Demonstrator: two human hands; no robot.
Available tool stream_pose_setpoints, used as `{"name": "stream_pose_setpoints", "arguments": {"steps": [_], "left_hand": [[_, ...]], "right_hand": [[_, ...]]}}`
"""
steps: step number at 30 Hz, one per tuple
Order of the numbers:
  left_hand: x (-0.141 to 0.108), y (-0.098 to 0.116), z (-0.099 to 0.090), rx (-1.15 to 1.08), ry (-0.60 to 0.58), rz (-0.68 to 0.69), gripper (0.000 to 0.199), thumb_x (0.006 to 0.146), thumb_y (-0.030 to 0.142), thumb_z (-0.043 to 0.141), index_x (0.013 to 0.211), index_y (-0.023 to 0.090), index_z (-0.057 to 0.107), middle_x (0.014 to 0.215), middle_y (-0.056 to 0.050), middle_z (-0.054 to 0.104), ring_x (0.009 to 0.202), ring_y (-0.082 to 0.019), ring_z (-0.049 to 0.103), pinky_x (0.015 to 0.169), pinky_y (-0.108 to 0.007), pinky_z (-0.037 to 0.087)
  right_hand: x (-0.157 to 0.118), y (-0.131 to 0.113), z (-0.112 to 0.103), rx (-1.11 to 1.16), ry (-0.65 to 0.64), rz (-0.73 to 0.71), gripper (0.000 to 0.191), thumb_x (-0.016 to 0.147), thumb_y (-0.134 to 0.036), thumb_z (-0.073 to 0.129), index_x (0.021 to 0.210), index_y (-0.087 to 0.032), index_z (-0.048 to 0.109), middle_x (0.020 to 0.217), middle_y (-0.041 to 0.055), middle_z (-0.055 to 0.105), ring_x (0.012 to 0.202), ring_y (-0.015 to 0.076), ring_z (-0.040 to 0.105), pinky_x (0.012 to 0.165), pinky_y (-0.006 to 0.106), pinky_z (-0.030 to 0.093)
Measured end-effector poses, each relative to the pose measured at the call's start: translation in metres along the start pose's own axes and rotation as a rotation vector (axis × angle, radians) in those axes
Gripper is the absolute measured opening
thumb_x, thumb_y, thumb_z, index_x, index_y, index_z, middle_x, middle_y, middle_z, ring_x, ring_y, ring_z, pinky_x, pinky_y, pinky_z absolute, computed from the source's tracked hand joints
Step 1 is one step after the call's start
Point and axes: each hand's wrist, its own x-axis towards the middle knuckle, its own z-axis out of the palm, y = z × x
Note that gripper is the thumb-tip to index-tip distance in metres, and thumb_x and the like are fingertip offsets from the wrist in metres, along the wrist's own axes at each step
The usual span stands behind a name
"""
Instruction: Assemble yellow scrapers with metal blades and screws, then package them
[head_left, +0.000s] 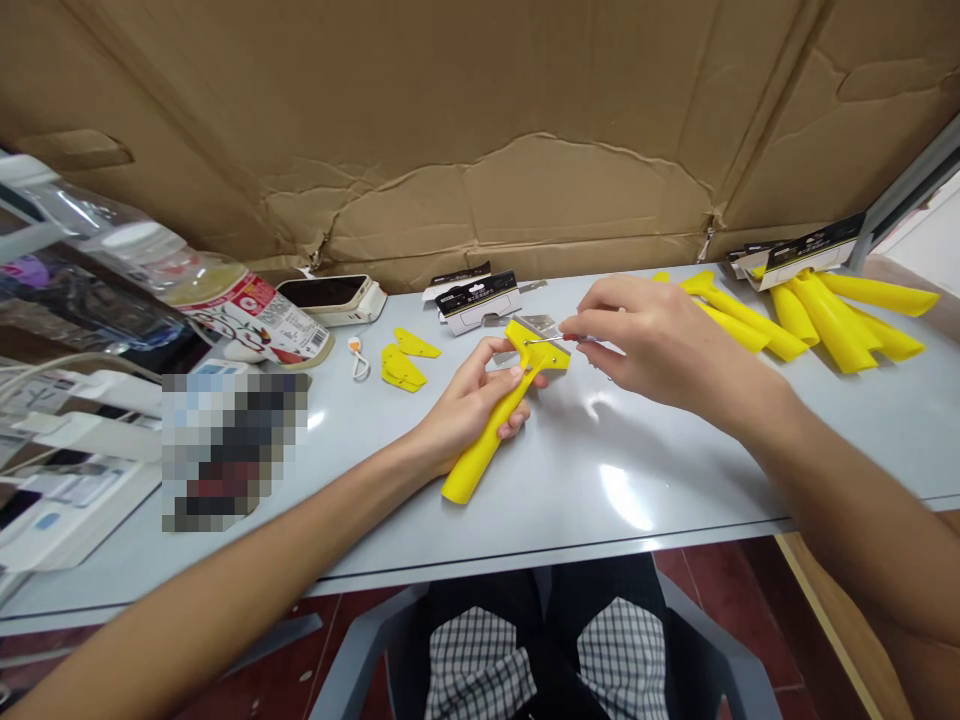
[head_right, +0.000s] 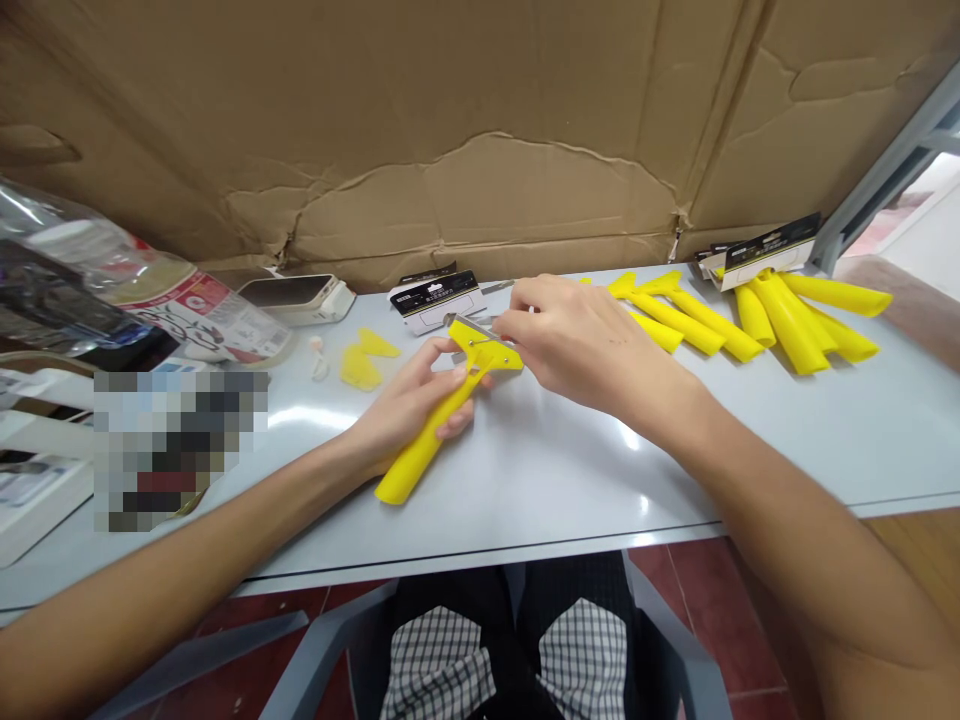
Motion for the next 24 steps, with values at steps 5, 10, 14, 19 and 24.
{"name": "stream_pose_setpoints", "arguments": {"steps": [5, 10, 14, 19, 24], "left_hand": [[0.001, 0.000, -0.003, -0.035, -0.011, -0.008, 0.029, 0.101, 0.029, 0.067, 0.117, 0.027, 0.044, 0.105, -0.006, 0.074, 0.048, -0.007, 0.055, 0.044, -0.018, 0.040], [0.006, 0.001, -0.006, -0.140, -0.029, -0.029, 0.027, 0.101, 0.024, 0.065, 0.116, 0.027, 0.043, 0.101, -0.006, 0.073, 0.046, -0.005, 0.051, 0.044, -0.016, 0.036], [0.008, 0.002, -0.007, -0.175, -0.025, -0.041, 0.024, 0.102, 0.024, 0.064, 0.114, 0.026, 0.043, 0.103, -0.007, 0.073, 0.046, -0.005, 0.051, 0.043, -0.016, 0.036], [0.007, 0.001, -0.007, -0.173, -0.033, -0.045, 0.027, 0.100, 0.024, 0.067, 0.114, 0.027, 0.044, 0.104, -0.008, 0.074, 0.048, -0.006, 0.053, 0.043, -0.015, 0.037], [0.008, 0.000, -0.008, -0.168, -0.028, -0.030, 0.028, 0.099, 0.024, 0.068, 0.115, 0.027, 0.045, 0.099, -0.006, 0.073, 0.048, -0.006, 0.053, 0.044, -0.015, 0.037]], "right_hand": [[0.003, 0.005, 0.010, 0.177, 0.182, -0.104, 0.016, 0.096, -0.009, 0.060, 0.095, -0.020, 0.071, 0.094, 0.0053, 0.073, 0.080, 0.0182, 0.064, 0.070, 0.032, 0.046], [0.006, 0.004, 0.021, 0.332, 0.266, -0.153, 0.014, 0.089, -0.009, 0.060, 0.097, -0.021, 0.062, 0.103, 0.0074, 0.064, 0.079, 0.0170, 0.060, 0.065, 0.031, 0.048], [0.008, 0.003, 0.022, 0.326, 0.331, -0.104, 0.014, 0.091, -0.012, 0.060, 0.099, -0.023, 0.058, 0.095, 0.0042, 0.065, 0.080, 0.0183, 0.061, 0.067, 0.033, 0.050], [0.008, 0.008, 0.020, 0.314, 0.366, -0.051, 0.005, 0.100, -0.020, 0.061, 0.096, -0.022, 0.064, 0.094, 0.0054, 0.072, 0.080, 0.0196, 0.067, 0.070, 0.035, 0.054], [0.005, 0.013, 0.022, 0.171, 0.271, -0.134, 0.017, 0.098, -0.014, 0.057, 0.112, -0.019, 0.065, 0.106, 0.0096, 0.074, 0.081, 0.0202, 0.066, 0.070, 0.035, 0.051]]}}
